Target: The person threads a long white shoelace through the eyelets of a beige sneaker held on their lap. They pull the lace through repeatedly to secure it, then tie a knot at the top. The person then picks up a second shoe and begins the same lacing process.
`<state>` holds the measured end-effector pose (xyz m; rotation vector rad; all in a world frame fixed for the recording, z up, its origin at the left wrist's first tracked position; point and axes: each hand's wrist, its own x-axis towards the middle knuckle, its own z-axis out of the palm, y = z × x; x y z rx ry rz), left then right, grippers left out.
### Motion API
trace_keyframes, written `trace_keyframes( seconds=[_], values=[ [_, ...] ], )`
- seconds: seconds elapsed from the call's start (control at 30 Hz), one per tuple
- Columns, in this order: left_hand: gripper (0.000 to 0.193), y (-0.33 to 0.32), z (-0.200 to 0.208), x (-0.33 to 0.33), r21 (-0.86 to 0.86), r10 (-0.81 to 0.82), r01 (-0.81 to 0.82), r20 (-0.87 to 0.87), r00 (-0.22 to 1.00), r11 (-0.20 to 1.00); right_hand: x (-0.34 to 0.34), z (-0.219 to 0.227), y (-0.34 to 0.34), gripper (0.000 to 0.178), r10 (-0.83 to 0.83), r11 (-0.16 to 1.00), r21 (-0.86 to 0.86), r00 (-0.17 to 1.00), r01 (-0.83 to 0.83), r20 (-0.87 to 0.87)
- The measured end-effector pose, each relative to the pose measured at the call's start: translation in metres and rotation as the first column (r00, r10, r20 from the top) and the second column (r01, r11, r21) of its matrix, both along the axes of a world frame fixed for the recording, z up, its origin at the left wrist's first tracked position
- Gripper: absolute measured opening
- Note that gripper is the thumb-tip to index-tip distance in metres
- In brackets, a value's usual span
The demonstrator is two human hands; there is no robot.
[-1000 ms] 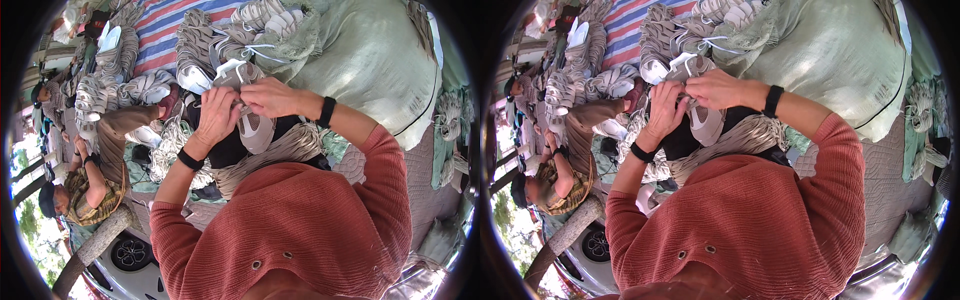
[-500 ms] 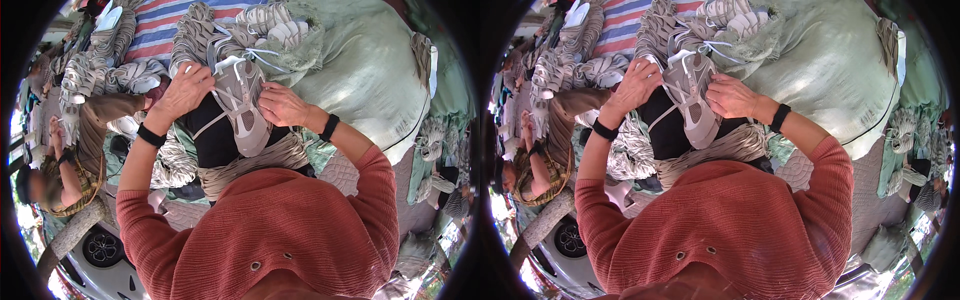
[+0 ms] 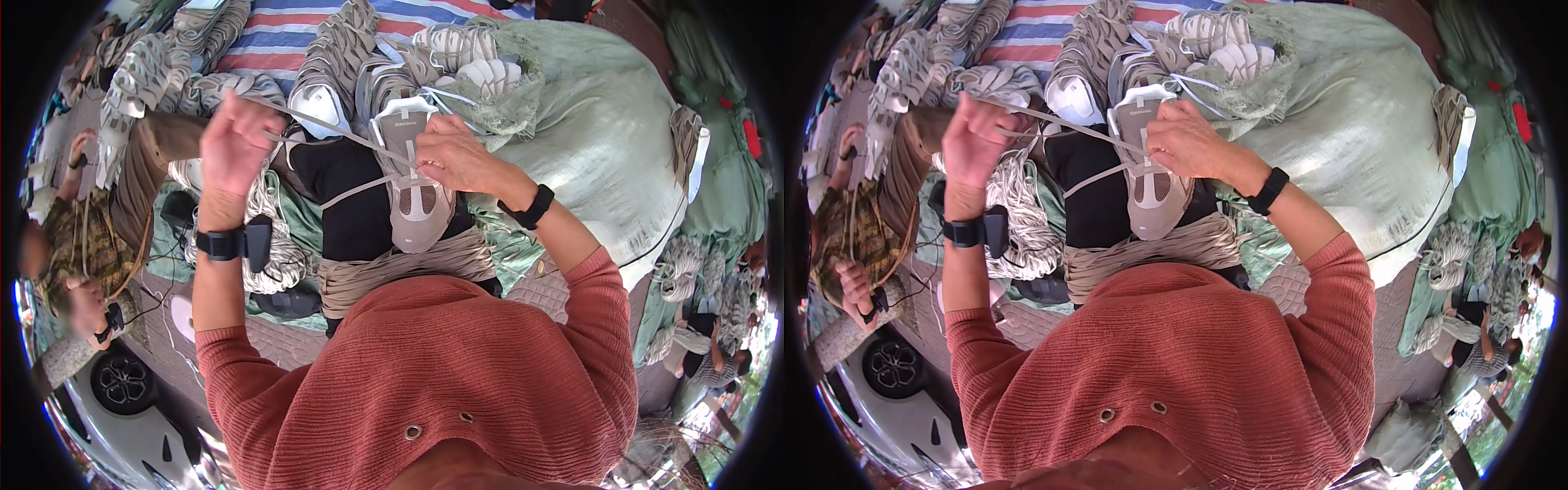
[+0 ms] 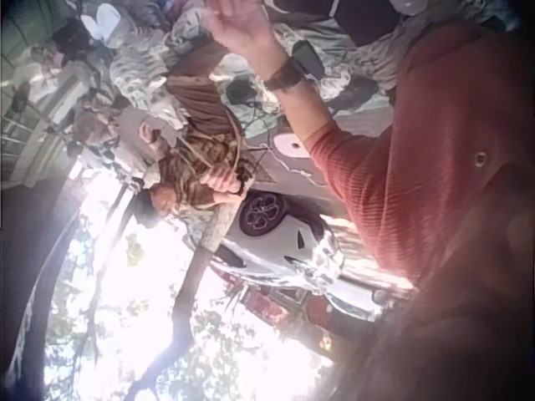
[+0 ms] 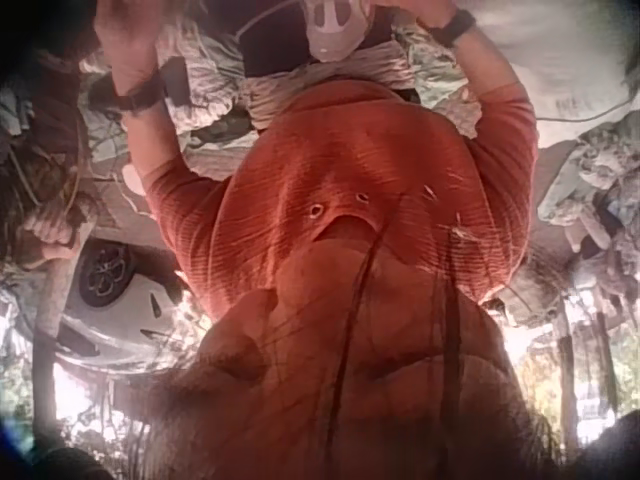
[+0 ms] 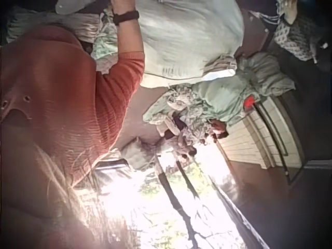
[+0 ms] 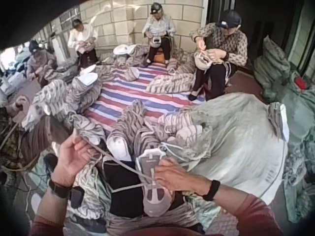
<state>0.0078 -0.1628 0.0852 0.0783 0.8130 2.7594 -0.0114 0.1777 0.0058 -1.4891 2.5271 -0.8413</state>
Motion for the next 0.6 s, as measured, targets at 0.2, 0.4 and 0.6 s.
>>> trace_keyframes(
  seconds=[0.2, 0.4, 0.6],
  values=[
    [0.015, -0.109, 0.025, 0.023, 0.179, 0.272, -0.258, -0.058, 0.961, 0.949, 0.006, -0.008, -0.012, 0.018, -0.131, 0.991, 0.035, 0.989, 0.129, 0.066],
    [0.016, -0.136, 0.066, 0.058, 0.003, 0.282, -0.287, -0.185, 0.941, 0.958, 0.021, 0.000, -0.046, 0.029, -0.050, 0.994, 0.081, 0.952, 0.078, -0.301],
    [0.020, -0.140, 0.072, 0.079, -0.328, 0.395, -0.439, -0.193, 0.898, 0.837, 0.030, -0.003, -0.060, 0.019, 0.015, 0.979, 0.201, 0.964, 0.040, -0.265]
  ],
)
